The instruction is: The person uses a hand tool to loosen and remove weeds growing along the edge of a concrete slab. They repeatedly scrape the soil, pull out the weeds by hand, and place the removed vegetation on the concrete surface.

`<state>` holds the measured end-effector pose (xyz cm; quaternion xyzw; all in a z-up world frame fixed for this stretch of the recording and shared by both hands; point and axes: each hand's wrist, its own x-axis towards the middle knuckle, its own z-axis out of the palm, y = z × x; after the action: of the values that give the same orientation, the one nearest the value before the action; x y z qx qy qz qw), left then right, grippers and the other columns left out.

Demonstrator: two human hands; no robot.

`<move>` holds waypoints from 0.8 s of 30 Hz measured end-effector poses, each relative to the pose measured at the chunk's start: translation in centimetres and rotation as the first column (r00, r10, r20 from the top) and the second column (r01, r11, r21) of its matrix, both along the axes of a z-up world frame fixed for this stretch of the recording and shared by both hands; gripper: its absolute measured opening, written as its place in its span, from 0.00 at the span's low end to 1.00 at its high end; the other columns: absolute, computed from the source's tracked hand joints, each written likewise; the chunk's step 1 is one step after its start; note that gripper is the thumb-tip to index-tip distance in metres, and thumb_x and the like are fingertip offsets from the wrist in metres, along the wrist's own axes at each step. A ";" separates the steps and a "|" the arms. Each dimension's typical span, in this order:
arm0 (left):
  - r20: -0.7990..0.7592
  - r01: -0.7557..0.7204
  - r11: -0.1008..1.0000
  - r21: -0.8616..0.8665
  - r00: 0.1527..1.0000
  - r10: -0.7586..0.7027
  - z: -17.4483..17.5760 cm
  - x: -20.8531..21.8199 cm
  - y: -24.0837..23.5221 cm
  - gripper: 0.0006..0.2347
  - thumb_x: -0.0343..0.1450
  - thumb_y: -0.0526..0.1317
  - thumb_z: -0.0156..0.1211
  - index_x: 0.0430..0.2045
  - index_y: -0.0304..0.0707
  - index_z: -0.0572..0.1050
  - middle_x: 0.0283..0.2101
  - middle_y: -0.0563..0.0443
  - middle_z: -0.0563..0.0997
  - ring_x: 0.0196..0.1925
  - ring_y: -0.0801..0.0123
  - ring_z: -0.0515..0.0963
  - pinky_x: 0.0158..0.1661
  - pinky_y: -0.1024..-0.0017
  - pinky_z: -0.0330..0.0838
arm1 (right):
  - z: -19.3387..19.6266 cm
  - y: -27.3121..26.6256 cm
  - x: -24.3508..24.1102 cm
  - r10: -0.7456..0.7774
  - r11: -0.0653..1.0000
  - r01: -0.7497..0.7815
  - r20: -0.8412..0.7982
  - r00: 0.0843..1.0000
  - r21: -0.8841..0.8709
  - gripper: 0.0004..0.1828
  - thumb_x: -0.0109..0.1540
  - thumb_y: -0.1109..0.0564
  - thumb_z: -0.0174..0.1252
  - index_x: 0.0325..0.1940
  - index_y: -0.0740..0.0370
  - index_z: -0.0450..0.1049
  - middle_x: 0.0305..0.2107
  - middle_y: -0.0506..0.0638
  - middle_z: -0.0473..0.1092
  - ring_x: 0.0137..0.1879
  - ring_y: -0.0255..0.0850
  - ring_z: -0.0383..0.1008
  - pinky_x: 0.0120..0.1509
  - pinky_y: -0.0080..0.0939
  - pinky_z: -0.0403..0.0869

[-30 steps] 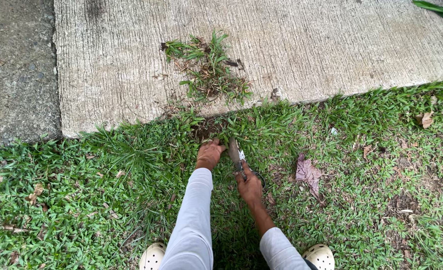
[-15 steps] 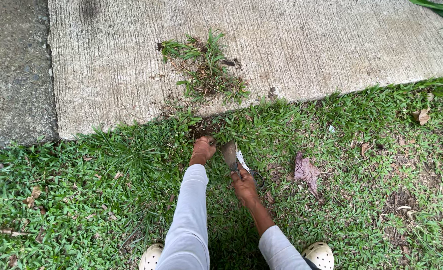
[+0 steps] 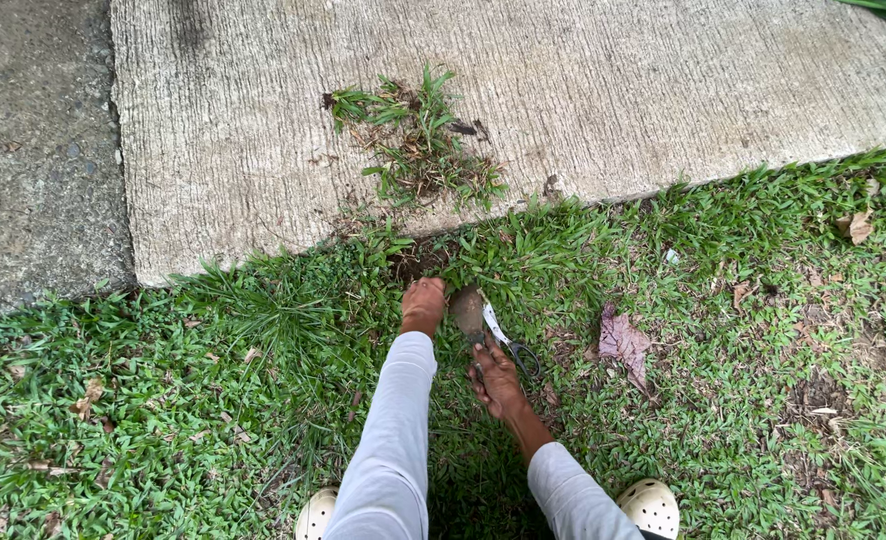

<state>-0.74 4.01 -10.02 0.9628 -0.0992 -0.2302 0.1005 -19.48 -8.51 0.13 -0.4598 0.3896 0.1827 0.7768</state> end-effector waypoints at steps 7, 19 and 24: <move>-0.112 -0.239 0.961 -0.137 0.968 0.225 0.7 1.4 0.4 0.12 0.75 0.35 0.49 0.47 0.49 0.80 0.55 0.43 0.81 0.58 0.52 0.81 0.58 0.61 0.75 | -3.3 0.3 0.8 0.208 0.849 -0.120 0.115 0.971 -0.515 0.35 0.64 0.47 0.62 0.76 0.41 0.63 0.20 0.49 0.69 0.18 0.35 0.60 0.22 0.40 0.60; -0.088 -0.127 0.982 -0.140 0.989 0.115 3.4 1.6 0.8 0.13 0.74 0.42 0.56 0.51 0.43 0.78 0.56 0.35 0.80 0.58 0.46 0.80 0.59 0.57 0.74 | -1.8 -0.1 3.3 0.467 0.458 -0.267 -0.026 0.884 -0.848 0.33 0.64 0.41 0.58 0.74 0.42 0.64 0.23 0.57 0.76 0.27 0.50 0.74 0.36 0.51 0.74; -0.183 0.080 0.996 -0.034 0.979 -0.085 7.6 1.4 0.8 0.25 0.69 0.52 0.65 0.61 0.49 0.68 0.60 0.43 0.75 0.63 0.51 0.74 0.61 0.57 0.68 | 0.3 -0.5 1.7 0.459 0.268 -0.211 -0.068 0.886 -0.940 0.31 0.63 0.42 0.60 0.71 0.39 0.67 0.33 0.57 0.78 0.29 0.46 0.76 0.39 0.52 0.74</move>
<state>0.64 4.77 -2.38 0.9310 -0.1324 -0.3210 0.1125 -17.80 -9.05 0.39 -0.9054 0.2283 0.0383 0.3560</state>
